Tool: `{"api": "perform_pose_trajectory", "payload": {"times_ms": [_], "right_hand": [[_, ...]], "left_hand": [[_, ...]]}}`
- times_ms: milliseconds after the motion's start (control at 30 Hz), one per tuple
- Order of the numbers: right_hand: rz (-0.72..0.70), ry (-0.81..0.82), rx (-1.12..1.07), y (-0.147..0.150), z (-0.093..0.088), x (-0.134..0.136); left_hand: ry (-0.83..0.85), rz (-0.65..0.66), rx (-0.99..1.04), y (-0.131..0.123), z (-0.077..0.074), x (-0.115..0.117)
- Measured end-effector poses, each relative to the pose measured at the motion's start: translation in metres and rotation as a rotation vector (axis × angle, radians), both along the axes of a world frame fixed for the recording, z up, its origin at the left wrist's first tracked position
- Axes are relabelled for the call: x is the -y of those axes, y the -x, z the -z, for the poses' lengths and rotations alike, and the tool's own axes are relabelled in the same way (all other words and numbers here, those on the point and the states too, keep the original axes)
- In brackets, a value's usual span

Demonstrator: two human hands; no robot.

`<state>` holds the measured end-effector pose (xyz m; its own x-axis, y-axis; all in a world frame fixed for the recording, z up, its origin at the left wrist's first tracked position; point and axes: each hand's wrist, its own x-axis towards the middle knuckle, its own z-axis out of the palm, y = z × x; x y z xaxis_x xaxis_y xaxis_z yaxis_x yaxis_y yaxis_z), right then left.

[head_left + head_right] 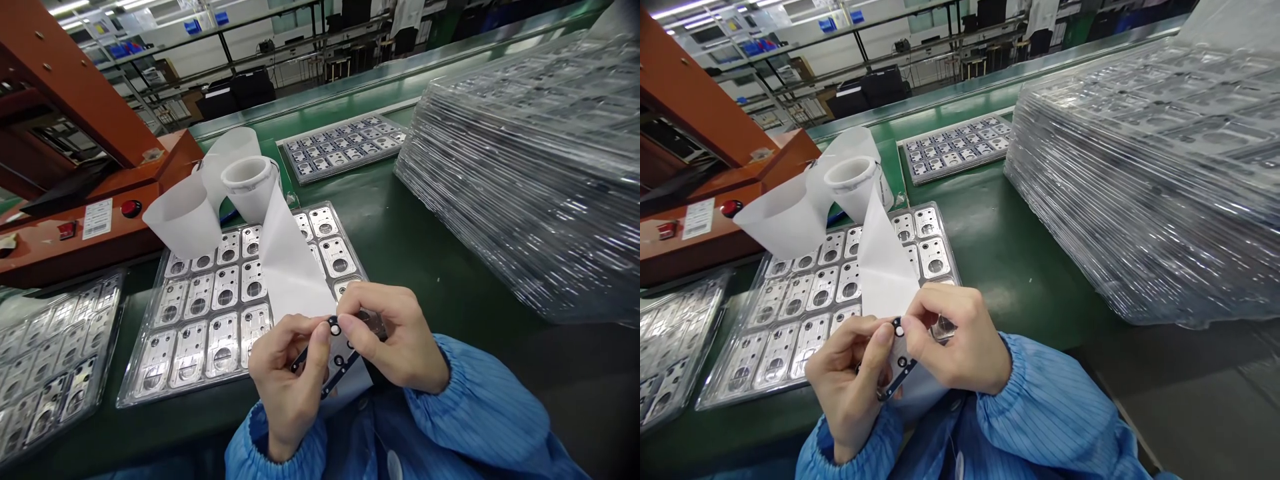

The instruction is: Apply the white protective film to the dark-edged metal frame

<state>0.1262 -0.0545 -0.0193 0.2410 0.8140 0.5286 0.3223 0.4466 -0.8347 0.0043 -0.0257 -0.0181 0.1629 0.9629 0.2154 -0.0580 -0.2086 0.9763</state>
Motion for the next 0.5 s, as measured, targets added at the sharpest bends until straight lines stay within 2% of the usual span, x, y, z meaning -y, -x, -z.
{"api": "perform_pose_trajectory", "payload": {"times_ms": [200,333,500], "right_hand": [[0.004,0.021,0.009,-0.0003,0.0013,0.0002],[0.031,0.035,0.014,0.0007,0.0016,0.0007],[0.199,0.014,0.026,0.0039,0.0031,0.0005]], "left_hand": [[-0.038,0.003,-0.074,0.001,-0.0001,0.0003],[0.014,0.005,-0.043,0.0009,-0.001,-0.0014],[0.175,0.168,0.101,0.0027,0.0003,-0.0055]]}}
